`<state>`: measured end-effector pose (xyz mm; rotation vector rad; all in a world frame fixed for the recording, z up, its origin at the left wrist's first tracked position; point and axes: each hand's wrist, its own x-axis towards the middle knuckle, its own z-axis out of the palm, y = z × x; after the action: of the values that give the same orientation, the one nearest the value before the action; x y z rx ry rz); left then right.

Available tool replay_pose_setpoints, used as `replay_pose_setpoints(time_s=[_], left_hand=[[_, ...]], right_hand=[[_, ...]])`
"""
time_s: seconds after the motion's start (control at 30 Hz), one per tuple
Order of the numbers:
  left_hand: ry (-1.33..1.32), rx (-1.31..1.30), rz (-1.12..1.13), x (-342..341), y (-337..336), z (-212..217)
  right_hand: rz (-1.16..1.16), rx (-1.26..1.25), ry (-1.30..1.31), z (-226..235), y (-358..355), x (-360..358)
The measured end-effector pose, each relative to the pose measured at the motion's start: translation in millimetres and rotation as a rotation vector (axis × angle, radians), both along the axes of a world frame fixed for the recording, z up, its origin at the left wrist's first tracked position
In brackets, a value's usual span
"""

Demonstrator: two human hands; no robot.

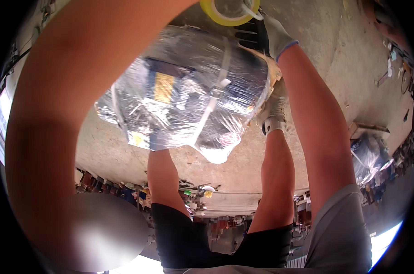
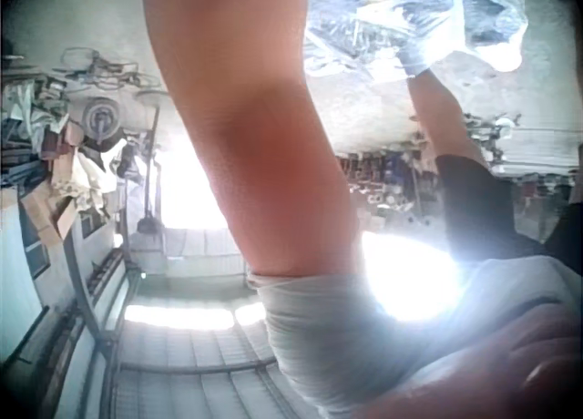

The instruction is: The person secures a plastic-wrapped load on a wooden pallet using white plastic strapping. They thread the strap, pull it tight, and use a red manual strapping tool to crimp and cut the strap. The person then retrieves yellow tape and applies it over the crimped strap ends to reinforce the seal.

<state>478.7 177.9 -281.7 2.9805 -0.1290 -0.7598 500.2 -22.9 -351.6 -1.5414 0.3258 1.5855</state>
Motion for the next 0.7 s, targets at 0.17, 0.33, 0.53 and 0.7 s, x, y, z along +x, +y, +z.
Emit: replay_pose_setpoints(time_s=[0.17,0.33,0.53,0.7], left_hand=[[-0.087,-0.019,-0.018,-75.9,67.2,81.3],[0.219,0.013,0.378,-184.6,88.7,129.6],[-0.04,-0.001,0.298,-318.0,87.9,148.9],[0.093,0.018,0.556,-442.7,102.5,141.4]], right_hand=[[0.299,0.048,-0.131,20.3,47.4,-34.9],[1.823,0.165,-1.13,34.1,77.9,-76.2],[1.191,0.193,-0.916,82.7,163.3,-190.9],[1.346,-0.114,-1.174,128.1,185.5,-239.0]])
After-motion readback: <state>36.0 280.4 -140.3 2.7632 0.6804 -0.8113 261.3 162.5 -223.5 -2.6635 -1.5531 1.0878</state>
